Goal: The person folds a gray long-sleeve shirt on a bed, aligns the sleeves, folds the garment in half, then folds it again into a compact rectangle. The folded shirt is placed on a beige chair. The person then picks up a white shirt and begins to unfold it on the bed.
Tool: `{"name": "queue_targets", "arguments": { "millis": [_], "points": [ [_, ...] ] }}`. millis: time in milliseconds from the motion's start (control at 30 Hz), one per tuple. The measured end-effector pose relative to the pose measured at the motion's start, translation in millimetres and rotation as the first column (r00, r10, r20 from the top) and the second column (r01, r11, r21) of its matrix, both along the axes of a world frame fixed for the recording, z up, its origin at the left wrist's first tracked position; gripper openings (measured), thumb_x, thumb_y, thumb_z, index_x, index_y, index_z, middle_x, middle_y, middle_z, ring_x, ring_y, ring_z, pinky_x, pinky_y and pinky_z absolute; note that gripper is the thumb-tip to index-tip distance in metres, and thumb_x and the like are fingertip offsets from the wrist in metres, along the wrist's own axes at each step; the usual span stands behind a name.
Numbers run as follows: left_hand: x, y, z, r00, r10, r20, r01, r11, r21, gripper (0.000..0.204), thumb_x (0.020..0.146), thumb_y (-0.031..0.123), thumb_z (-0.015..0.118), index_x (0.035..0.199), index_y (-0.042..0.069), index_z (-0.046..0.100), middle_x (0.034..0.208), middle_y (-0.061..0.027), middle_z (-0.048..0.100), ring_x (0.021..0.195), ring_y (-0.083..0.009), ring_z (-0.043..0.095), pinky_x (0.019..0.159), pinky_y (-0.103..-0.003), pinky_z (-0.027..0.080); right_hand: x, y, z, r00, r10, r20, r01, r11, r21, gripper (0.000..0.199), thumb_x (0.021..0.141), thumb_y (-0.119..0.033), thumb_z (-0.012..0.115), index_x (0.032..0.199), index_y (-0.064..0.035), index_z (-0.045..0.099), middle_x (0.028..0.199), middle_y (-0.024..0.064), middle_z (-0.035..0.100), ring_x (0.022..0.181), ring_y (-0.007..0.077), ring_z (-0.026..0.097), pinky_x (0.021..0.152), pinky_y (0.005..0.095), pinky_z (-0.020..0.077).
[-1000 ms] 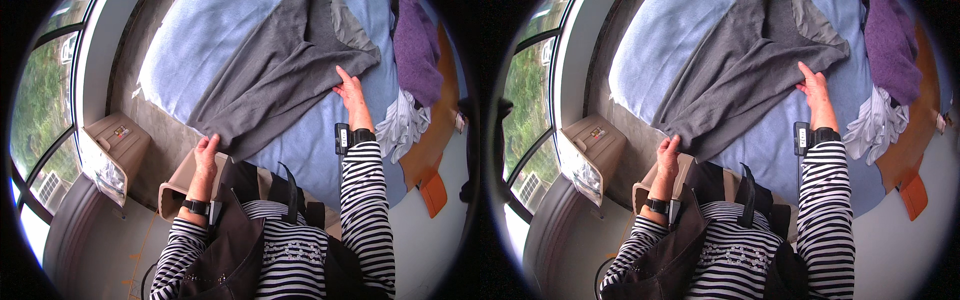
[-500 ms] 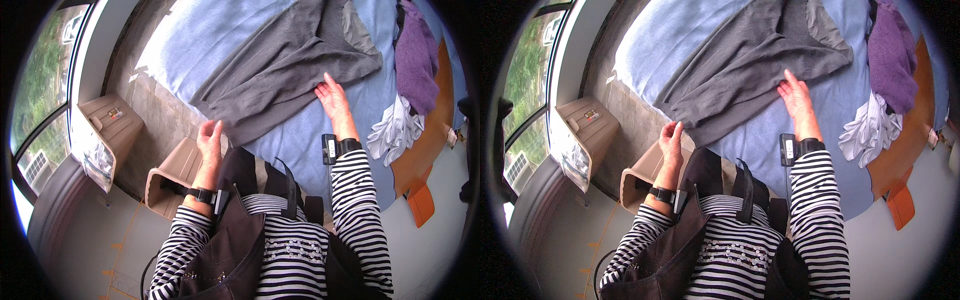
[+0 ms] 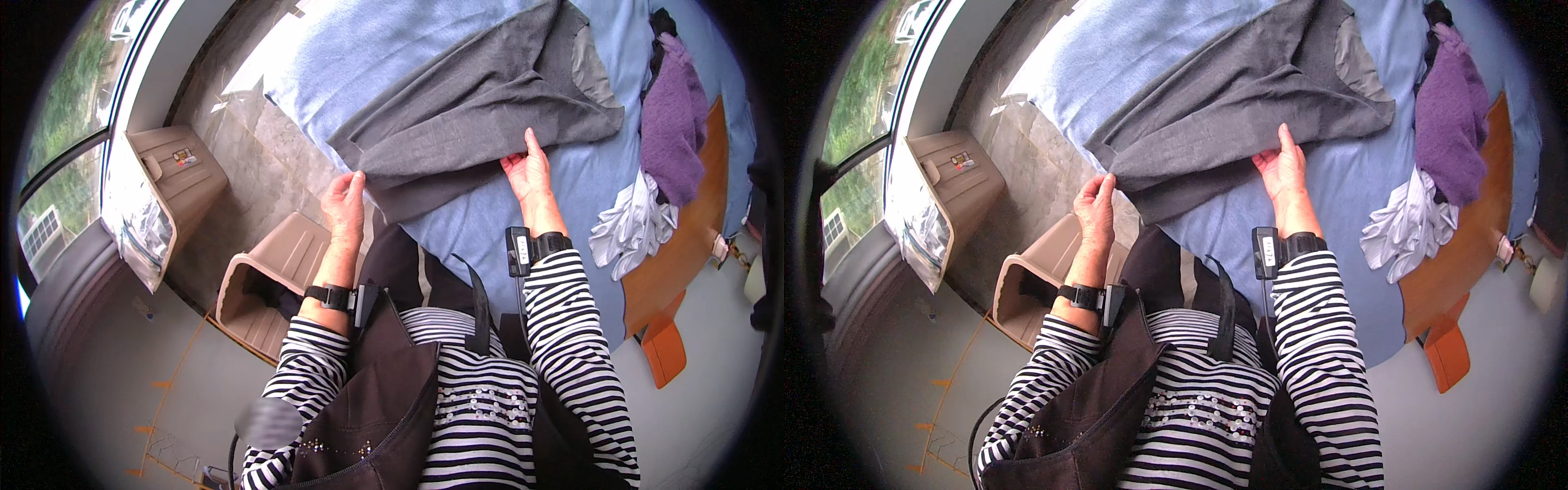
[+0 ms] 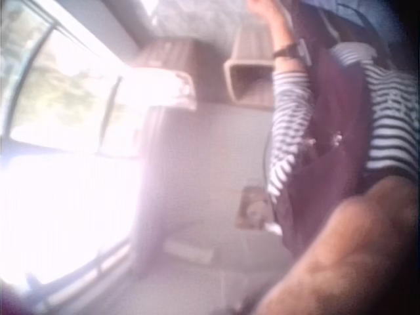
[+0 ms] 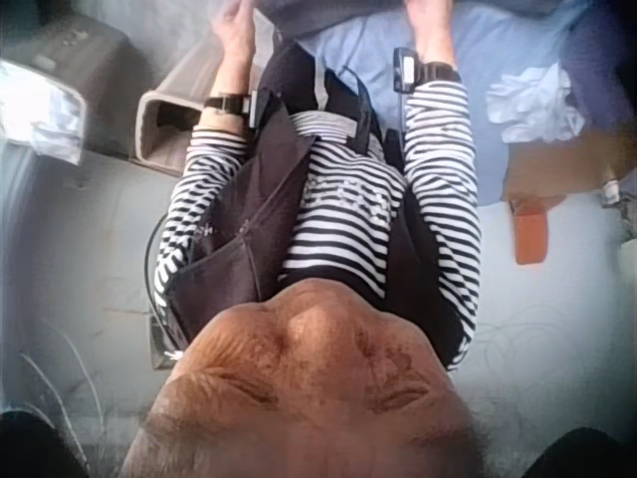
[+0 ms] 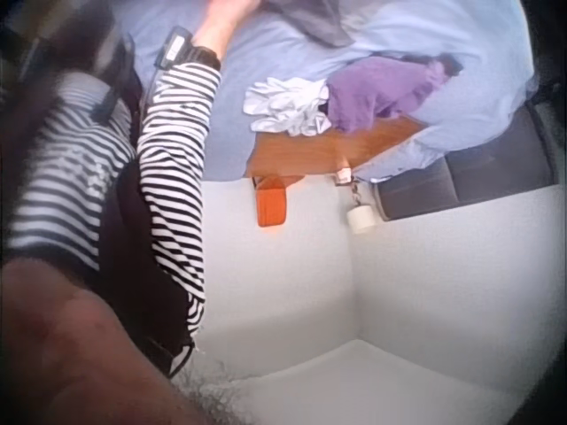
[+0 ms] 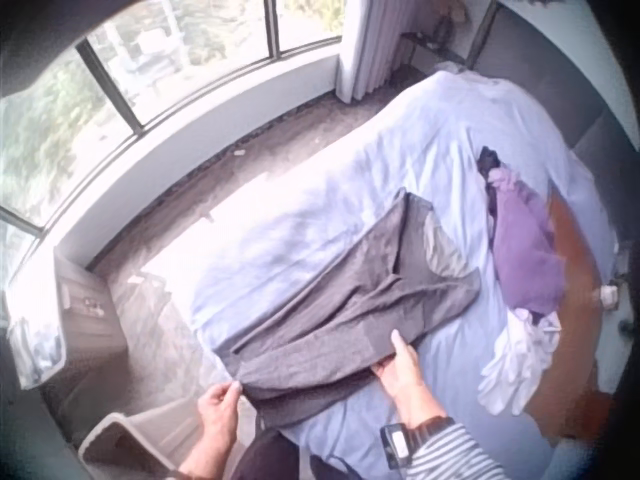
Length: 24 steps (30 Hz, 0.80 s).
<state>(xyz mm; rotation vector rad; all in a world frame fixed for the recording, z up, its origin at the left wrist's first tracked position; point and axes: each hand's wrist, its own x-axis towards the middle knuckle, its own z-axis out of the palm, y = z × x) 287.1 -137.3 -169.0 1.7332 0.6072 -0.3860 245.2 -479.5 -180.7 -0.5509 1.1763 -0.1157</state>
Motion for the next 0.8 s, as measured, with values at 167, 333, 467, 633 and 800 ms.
{"name": "queue_targets", "arguments": {
  "millis": [167,333,467,633,800],
  "points": [
    [-15.0,-2.4,7.9,0.959,0.112,-0.259,-0.220,0.872,-0.437,0.012,0.095,0.023,0.069,0.092,0.012,0.065,0.075,0.0048,0.061,0.065,-0.0080,0.058,0.060,-0.023,0.045,-8.8,2.6,1.4,0.992,0.099,-0.072,-0.093,0.992,0.086,0.034,0.085,-0.038,0.081,0.099,-0.0138,0.062,0.086,-0.0007,0.062,0.074,0.0140,0.059,0.074,0.0389,0.0554],
    [-26.3,-7.2,6.6,0.930,-0.009,-0.368,-0.168,0.879,-0.446,0.016,0.092,0.022,0.073,0.092,0.013,0.060,0.075,0.0041,0.061,0.055,-0.0070,0.053,0.049,-0.024,0.041,-16.6,33.2,-8.0,0.953,0.258,-0.160,-0.253,0.966,0.049,0.031,0.084,-0.033,0.081,0.101,-0.0143,0.064,0.089,0.0015,0.063,0.079,0.0189,0.060,0.083,0.0440,0.0536],
    [-29.1,-7.0,0.0,0.905,-0.150,-0.398,-0.014,0.925,-0.380,0.018,0.087,0.016,0.078,0.092,0.013,0.061,0.075,0.0046,0.063,0.059,-0.0052,0.054,0.054,-0.022,0.041,-17.0,47.4,-12.8,0.971,0.228,-0.074,-0.222,0.972,0.079,0.022,0.087,-0.025,0.077,0.101,-0.0122,0.067,0.092,0.0054,0.067,0.089,0.0247,0.065,0.090,0.0475,0.0526],
    [-27.5,12.8,-2.3,0.884,-0.232,-0.407,-0.081,0.780,-0.621,0.020,0.085,0.011,0.079,0.096,0.016,0.063,0.078,0.0039,0.066,0.063,-0.0059,0.057,0.057,-0.021,0.040,-24.8,41.0,-19.4,0.975,0.210,0.075,-0.218,0.966,0.139,0.013,0.088,-0.022,0.075,0.086,-0.0128,0.065,0.080,0.0052,0.068,0.079,0.0217,0.068,0.079,0.0439,0.0575],
    [-23.1,40.7,-4.7,0.852,-0.356,-0.384,0.128,0.853,-0.506,0.028,0.079,0.009,0.082,0.101,0.011,0.065,0.078,0.0035,0.065,0.064,-0.0059,0.054,0.063,-0.019,0.041,-35.6,34.8,-21.3,0.983,0.183,0.003,-0.182,0.971,0.154,0.016,0.087,-0.022,0.076,0.084,-0.0137,0.063,0.076,0.0032,0.066,0.072,0.0171,0.065,0.074,0.0420,0.0582]
  ]
}}
